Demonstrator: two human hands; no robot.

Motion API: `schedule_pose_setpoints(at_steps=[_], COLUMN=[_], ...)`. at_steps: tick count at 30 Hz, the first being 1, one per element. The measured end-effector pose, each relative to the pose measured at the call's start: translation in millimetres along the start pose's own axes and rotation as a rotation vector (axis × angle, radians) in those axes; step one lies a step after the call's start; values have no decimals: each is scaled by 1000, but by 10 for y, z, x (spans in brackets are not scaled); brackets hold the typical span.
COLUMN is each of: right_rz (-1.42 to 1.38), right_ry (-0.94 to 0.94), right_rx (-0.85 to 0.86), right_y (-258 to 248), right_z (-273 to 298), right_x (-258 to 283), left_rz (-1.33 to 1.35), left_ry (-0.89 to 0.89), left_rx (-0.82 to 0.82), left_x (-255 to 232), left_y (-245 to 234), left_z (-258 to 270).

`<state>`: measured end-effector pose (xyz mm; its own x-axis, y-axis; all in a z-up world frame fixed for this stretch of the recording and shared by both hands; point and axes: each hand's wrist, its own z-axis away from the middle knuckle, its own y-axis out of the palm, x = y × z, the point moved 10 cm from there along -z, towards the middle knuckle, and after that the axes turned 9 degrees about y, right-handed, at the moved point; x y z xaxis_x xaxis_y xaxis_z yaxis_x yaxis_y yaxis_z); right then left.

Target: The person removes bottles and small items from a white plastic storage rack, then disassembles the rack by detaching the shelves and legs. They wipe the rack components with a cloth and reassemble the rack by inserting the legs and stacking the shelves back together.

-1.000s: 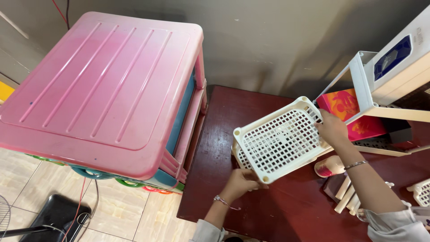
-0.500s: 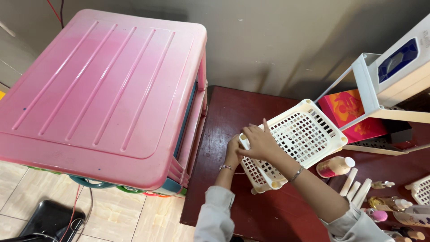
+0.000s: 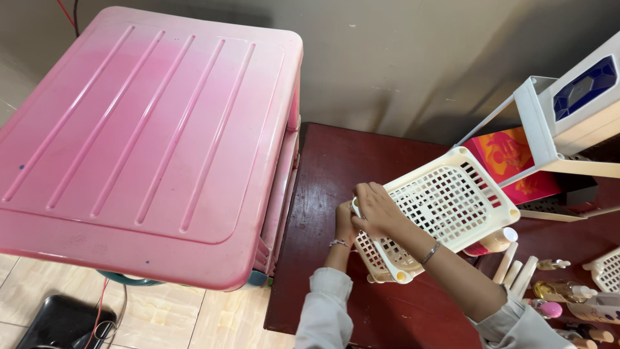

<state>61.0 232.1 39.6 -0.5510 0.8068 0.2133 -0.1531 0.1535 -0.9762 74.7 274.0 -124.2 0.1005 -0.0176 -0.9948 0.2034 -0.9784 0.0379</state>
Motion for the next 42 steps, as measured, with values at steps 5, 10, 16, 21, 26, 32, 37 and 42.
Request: schedule_pose_setpoints(at_steps=[5,10,16,21,26,32,37,42], right_rz=[146,51,89,237,371,317,388,219], right_ry=[39,-65,-142,-128,-96,-173,-19,-145], right_rx=[56,33,49,82,178,71,205,129], right_y=[-20,-81,-69,-44,30,-45,160,-267], right_z=[24,26,8,-13,-44,-17,-16,-59], right_x=[1,64,127,176,114,163,40,90], left_rz=[-109,60,37,-15,29,37,-84,54], left_ry=[134,-80,101,81,4,55,158,119], left_rx=[-86,-55,152,215,204,214,187,69], left_x=[-172,335,383,396,444,444,414,411], left_y=[30,71,103,168,219,231,225,80], left_z=[29,-50,-139,-169,-194,-190,-166,-184])
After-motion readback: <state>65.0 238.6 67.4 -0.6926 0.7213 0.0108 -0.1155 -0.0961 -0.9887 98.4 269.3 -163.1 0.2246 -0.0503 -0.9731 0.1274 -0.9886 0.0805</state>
